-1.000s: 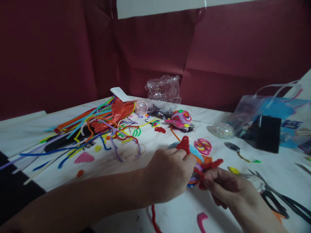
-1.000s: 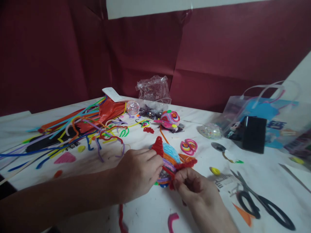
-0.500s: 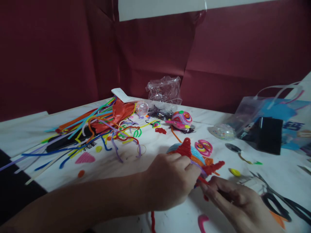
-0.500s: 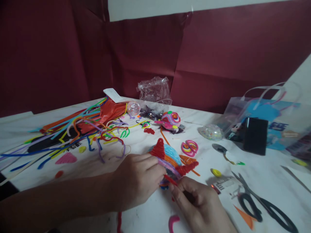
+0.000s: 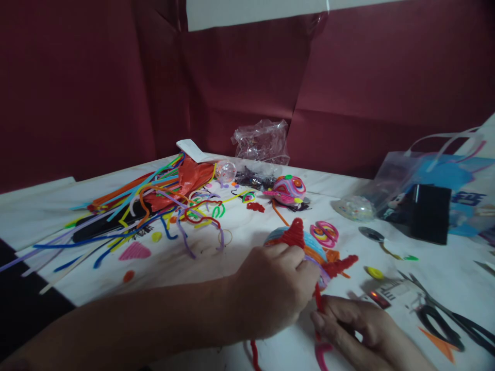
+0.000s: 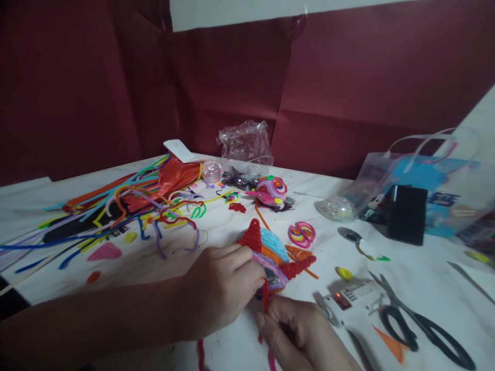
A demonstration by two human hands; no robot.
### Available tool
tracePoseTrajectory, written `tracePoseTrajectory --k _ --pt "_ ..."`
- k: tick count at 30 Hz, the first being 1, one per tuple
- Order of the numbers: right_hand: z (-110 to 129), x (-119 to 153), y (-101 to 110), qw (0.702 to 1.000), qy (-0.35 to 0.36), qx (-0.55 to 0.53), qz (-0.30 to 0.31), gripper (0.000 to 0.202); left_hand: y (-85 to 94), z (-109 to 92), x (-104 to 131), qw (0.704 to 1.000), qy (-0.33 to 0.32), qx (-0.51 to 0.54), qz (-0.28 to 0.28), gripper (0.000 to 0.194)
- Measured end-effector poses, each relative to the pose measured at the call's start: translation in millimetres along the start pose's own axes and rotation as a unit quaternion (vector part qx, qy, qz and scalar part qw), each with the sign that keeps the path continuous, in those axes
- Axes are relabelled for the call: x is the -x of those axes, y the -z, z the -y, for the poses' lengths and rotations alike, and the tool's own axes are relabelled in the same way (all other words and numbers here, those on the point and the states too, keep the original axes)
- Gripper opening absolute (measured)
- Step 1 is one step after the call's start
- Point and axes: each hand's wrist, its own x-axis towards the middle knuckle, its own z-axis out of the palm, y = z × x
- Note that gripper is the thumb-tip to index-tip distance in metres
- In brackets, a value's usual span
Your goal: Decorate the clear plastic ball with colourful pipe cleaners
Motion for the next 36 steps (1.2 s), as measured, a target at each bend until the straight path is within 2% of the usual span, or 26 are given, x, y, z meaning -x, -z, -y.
tracePoseTrajectory --k 2,6,8,13,17,24,27,32,36 --pt "4 -1 -1 1.000 -0.008 -0.023 0.016 0.065 0.0 -1 -1 0.999 0.013 0.034 0.003 0.017" --pt "7 0 2 0.997 -0.024 -0.065 0.041 0.066 1.7 -2 -5 0.986 0.092 0.140 -0.002 0.015" --pt "6 2 9 0.996 -0.029 -0.078 0.032 0.065 4.2 -1 -6 0.983 0.094 0.155 0.000 0.013" --pt "3 6 23 0.992 -0.025 -0.107 -0.070 0.056 7.8 0 -5 0.990 0.033 0.133 0.039 0.016" --pt "-3 5 21 0.991 -0.020 -0.101 -0.083 0.049 5.8 -2 -3 0.992 -0.001 0.125 0.031 0.017" --pt "-10 1 15 0.991 0.003 -0.085 -0.101 0.038 6.4 -3 -4 0.989 0.001 0.147 0.028 0.020" --pt "-6 4 15 0.990 0.006 -0.087 -0.114 0.043 8.8 -2 -4 0.986 0.009 0.159 0.044 0.018" --pt "3 8 12 0.974 -0.051 -0.179 -0.132 0.051 8.7 1 -1 0.986 0.046 0.144 0.074 0.012" --pt "11 6 7 0.953 -0.070 -0.245 -0.163 0.049 5.9 0 1 0.993 0.081 0.069 0.056 0.013"
